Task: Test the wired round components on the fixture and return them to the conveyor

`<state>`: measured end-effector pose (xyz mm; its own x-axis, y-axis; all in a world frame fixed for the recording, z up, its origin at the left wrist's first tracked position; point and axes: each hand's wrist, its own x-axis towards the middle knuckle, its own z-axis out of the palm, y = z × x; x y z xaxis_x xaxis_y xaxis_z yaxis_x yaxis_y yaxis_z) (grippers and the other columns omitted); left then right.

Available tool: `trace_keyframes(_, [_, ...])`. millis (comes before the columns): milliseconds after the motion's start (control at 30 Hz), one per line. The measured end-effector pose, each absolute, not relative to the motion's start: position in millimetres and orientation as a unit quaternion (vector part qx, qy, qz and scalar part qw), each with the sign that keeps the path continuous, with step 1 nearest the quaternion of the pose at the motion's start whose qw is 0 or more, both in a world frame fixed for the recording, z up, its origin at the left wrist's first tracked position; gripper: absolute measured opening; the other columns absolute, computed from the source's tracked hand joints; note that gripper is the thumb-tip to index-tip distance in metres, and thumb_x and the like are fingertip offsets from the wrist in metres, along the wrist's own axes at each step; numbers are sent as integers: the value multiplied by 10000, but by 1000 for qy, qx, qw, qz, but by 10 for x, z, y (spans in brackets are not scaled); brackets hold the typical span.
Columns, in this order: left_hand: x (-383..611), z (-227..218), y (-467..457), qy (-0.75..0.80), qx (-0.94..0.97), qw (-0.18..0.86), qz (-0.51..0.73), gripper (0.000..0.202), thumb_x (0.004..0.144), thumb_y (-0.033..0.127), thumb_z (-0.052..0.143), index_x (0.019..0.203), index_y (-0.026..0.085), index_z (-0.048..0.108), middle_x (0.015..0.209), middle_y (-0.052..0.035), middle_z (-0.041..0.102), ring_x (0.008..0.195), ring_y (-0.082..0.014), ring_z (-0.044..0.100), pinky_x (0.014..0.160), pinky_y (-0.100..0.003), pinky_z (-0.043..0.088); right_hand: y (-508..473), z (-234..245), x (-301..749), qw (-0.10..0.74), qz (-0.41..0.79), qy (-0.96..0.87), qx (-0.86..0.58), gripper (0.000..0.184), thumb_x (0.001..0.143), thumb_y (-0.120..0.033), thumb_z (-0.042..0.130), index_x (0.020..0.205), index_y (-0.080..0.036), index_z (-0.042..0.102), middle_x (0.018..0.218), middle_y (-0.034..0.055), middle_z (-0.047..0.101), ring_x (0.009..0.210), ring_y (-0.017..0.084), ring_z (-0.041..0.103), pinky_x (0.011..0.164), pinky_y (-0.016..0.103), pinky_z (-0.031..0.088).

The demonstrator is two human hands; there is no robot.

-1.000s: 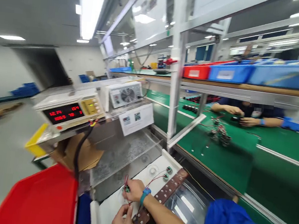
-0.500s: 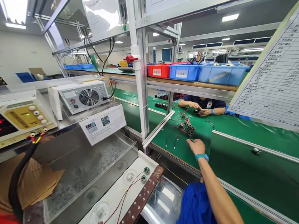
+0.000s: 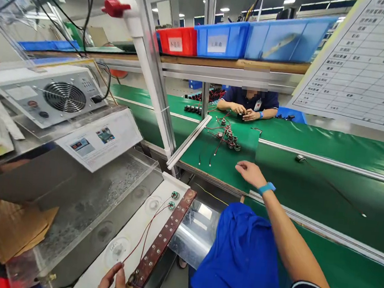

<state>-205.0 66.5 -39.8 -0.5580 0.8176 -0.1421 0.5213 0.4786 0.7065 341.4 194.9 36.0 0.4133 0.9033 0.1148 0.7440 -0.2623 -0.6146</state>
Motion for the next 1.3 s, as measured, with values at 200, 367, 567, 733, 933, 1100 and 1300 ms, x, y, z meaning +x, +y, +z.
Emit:
trace_keyframes(200, [-1014, -252, 431, 588, 663, 199, 417, 335, 857, 452, 539, 1063, 217, 661, 1126, -97, 690, 1097, -254, 617, 973, -411, 488, 352, 59, 3245, 210, 139, -527, -812, 537, 836, -599, 566, 1129, -163, 673, 1026, 133, 709, 914, 263, 666, 811, 348, 509])
trace_keyframes(367, [-211, -179, 150, 401, 847, 241, 253, 518, 825, 404, 642, 1308, 240, 551, 1347, -112, 585, 1288, -303, 486, 1028, -463, 445, -234, -188, 2864, 256, 136, -526, -800, 825, 736, -630, 665, 1419, -207, 477, 1373, 153, 528, 1271, 328, 484, 1066, 475, 398])
trace_keyframes(567, [-128, -305, 96, 455, 847, 186, 203, 219, 885, 195, 484, 981, 213, 680, 1115, -96, 654, 1086, -271, 573, 894, -423, 460, -41, -523, 1774, 347, 99, -532, -766, 681, 872, -405, 595, 1496, -252, 367, 1523, 129, 368, 1405, 338, 314, 1135, 571, 300])
trace_keyframes(733, [-510, -419, 274, 528, 813, 111, 221, 227, 872, 260, 485, 934, 179, 687, 1055, -124, 662, 1010, -300, 580, 839, -430, 461, 366, -596, 985, 370, 81, -560, -737, 635, 911, -236, 506, 1517, -242, 315, 1526, 128, 365, 1411, 332, 305, 1113, 598, 328])
trace_keyframes(933, [-678, -396, 467, 546, 793, 146, 226, 303, 863, 340, 471, 923, 165, 711, 1042, -135, 688, 1009, -301, 609, 917, -440, 465, 620, -436, 820, 363, 104, -567, -732, 478, 937, -190, 452, 1407, -267, 477, 1346, 116, 527, 1245, 290, 457, 1022, 512, 442])
trace_keyframes(1100, [-350, -213, 723, 549, 771, 227, 230, 312, 873, 343, 472, 913, 197, 744, 1043, -104, 726, 958, -267, 666, 901, -388, 494, 884, -469, 1226, 356, 108, -556, -744, 358, 951, -181, 429, 1272, -178, 588, 1171, 138, 571, 1060, 259, 543, 924, 414, 496])
trace_keyframes(1300, [217, 49, 1309, 550, 749, 289, 229, 272, 863, 291, 512, 916, 181, 756, 998, -116, 762, 907, -252, 692, 825, -342, 483, 1493, -516, 1931, 353, 124, -595, -711, 330, 938, -196, 438, 1193, -140, 640, 1160, 141, 633, 1091, 243, 592, 980, 387, 471])
